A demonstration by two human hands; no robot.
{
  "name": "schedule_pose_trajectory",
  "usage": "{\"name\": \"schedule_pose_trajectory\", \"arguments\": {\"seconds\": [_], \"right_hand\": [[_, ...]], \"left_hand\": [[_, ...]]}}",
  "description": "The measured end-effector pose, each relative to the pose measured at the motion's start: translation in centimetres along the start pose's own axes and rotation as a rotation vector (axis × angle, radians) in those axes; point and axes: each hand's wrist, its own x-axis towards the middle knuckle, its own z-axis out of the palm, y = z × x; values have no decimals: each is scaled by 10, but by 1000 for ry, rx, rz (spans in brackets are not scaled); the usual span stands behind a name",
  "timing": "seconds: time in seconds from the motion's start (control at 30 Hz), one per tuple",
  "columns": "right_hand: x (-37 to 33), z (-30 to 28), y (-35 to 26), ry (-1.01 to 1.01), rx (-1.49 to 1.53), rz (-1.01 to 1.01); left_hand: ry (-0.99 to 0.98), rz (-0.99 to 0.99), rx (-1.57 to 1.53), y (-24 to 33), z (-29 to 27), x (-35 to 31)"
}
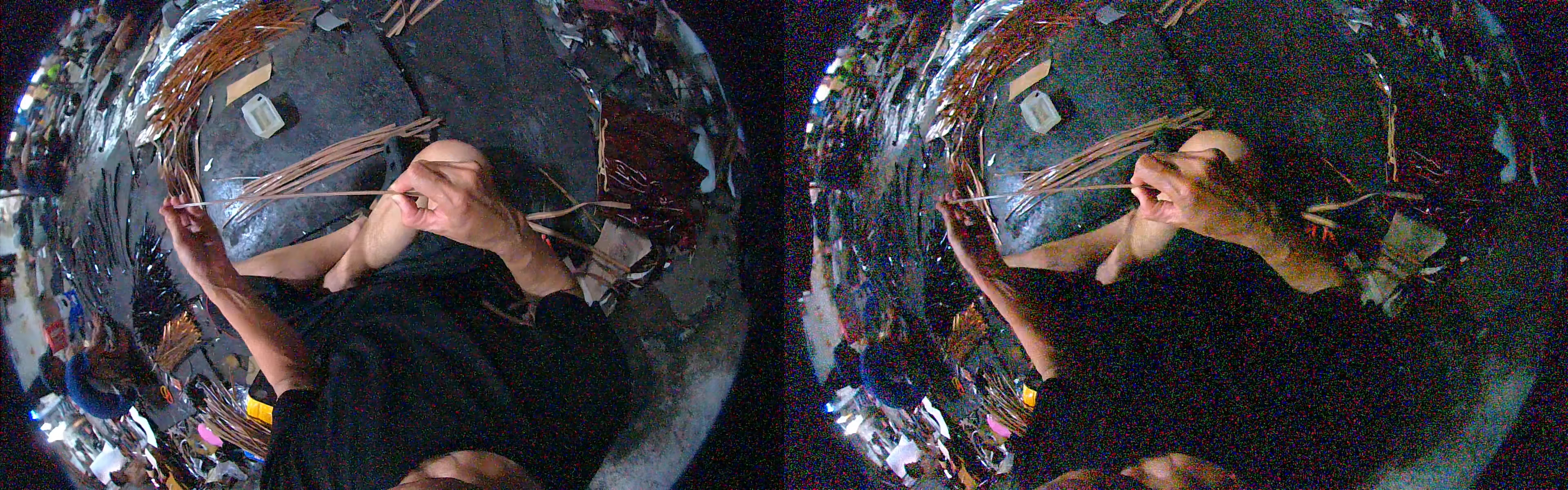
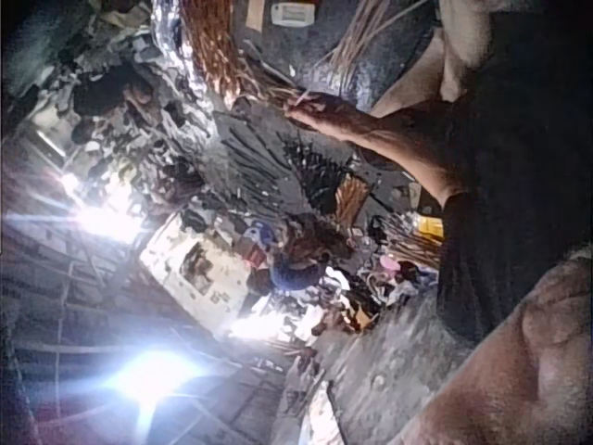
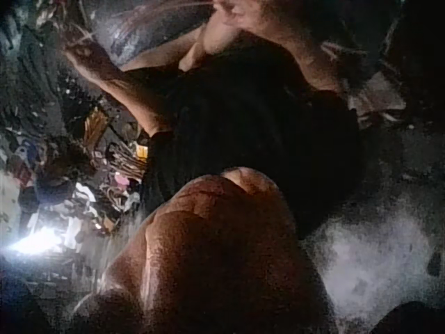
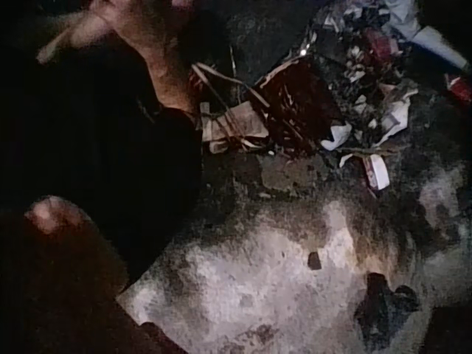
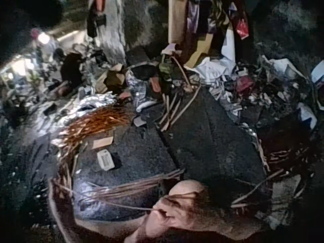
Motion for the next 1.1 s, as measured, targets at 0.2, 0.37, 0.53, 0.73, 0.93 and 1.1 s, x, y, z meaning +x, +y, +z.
{"name": "schedule_pose_trajectory", "arguments": {"seconds": [0.2,0.37,0.53,0.73,0.93,1.1], "right_hand": [[-6,-3,1,-36,26,-13],[-12,-6,5,-69,29,-20],[-17,-12,6,-69,16,0],[-19,-14,9,-86,68,40],[-8,-13,40,-33,75,95],[28,-2,124,-192,286,388]], "left_hand": [[36,28,50,18,-41,24],[-26,-1,36,28,-75,48],[63,-22,34,29,-91,65],[62,-33,102,35,-138,97],[33,-106,227,20,-147,96],[30,-132,580,6,-194,86]]}}
